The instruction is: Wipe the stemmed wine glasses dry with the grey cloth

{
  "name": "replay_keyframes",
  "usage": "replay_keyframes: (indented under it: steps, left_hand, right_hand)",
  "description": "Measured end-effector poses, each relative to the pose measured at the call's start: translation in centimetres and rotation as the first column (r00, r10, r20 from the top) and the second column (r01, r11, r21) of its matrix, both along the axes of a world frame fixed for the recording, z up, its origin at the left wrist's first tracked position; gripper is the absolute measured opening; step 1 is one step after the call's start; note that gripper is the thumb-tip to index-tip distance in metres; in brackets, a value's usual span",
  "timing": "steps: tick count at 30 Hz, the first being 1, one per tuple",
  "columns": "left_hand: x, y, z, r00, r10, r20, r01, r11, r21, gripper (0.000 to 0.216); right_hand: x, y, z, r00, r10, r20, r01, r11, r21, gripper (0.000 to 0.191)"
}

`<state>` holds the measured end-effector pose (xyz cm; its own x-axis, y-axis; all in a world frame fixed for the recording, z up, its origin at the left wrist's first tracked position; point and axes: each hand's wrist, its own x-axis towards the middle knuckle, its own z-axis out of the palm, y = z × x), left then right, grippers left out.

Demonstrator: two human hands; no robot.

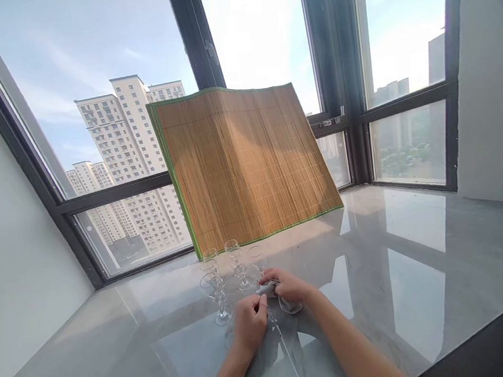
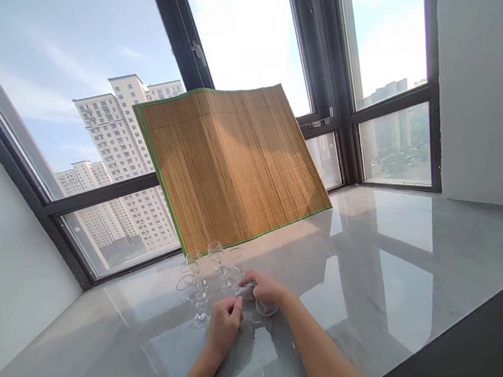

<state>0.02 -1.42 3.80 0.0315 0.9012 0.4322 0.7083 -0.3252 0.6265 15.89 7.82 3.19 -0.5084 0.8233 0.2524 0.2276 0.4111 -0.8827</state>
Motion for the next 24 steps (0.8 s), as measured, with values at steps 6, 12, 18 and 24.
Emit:
replay_keyframes:
  steps: [6,12,18,24]
  left_hand:
    - [0.0,0.2,-0.1,1.0,-0.007,-0.025,0.007,1.0,0.0,0.048]
    - [0.2,-0.1,0.1,0.999,-0.022,-0.036,0.023,1.0,0.011,0.046]
    - [0.4,-0.3,-0.1,0.991,-0.039,-0.129,0.047,0.997,0.056,0.043]
    - [0.6,-0.8,0.4,0.99,0.031,-0.139,-0.007,0.986,0.167,0.043]
  right_hand:
    - [-0.5,-0.7,-0.4,0.998,0.025,0.051,-0.028,0.997,0.07,0.063]
    - [-0.9,-1.5,-0.3,0.993,0.115,0.04,-0.117,0.991,0.066,0.067]
    - [-0.7,-2.0,0.3,0.988,0.153,0.001,-0.153,0.987,-0.041,0.059]
    - [-1.7,-2.5,0.9,0.945,0.323,-0.057,-0.323,0.946,0.008,0.044]
